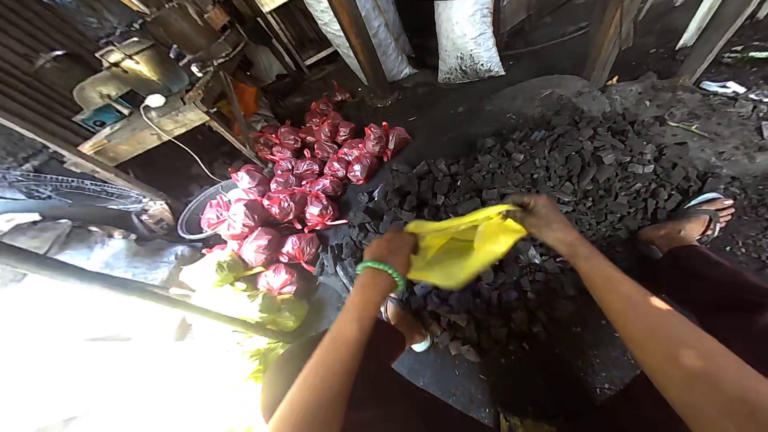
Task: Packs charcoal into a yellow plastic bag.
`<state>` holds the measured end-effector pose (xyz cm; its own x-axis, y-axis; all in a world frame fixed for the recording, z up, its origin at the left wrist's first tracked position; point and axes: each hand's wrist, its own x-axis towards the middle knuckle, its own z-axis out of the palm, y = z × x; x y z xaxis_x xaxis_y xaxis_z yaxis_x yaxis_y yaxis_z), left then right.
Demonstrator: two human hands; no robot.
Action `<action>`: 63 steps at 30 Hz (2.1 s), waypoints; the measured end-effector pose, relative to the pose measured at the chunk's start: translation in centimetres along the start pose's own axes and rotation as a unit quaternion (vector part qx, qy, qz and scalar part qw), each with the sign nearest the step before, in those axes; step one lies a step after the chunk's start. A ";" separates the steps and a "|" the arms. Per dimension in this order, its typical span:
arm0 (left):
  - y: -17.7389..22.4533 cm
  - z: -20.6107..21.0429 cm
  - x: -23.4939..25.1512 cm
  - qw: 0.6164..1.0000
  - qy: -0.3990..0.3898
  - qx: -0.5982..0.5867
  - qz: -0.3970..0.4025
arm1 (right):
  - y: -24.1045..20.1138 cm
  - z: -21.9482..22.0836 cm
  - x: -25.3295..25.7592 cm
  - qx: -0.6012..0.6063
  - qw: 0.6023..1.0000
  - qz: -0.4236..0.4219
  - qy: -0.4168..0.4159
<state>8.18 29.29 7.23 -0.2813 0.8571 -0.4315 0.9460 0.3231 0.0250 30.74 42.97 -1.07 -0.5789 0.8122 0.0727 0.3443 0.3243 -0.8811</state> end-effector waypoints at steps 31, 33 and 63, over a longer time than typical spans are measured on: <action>-10.2 -0.5 2.7 0.976 0.086 -0.136 -0.145 | 10.4 15.0 -0.2 -0.324 0.897 0.157 -0.256; -9.6 -0.2 3.0 0.978 0.085 -0.136 -0.133 | 10.7 13.4 0.2 -0.307 0.912 0.162 -0.217; -1.6 4.7 6.6 0.974 -0.188 -0.119 -0.031 | 16.0 4.5 4.6 -0.112 0.954 0.277 -0.031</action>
<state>5.52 32.52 0.06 -0.2148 0.6401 -0.7377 0.8528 0.4911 0.1778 30.25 49.76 -16.93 -0.3027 0.8604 -0.4100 0.7551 -0.0460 -0.6540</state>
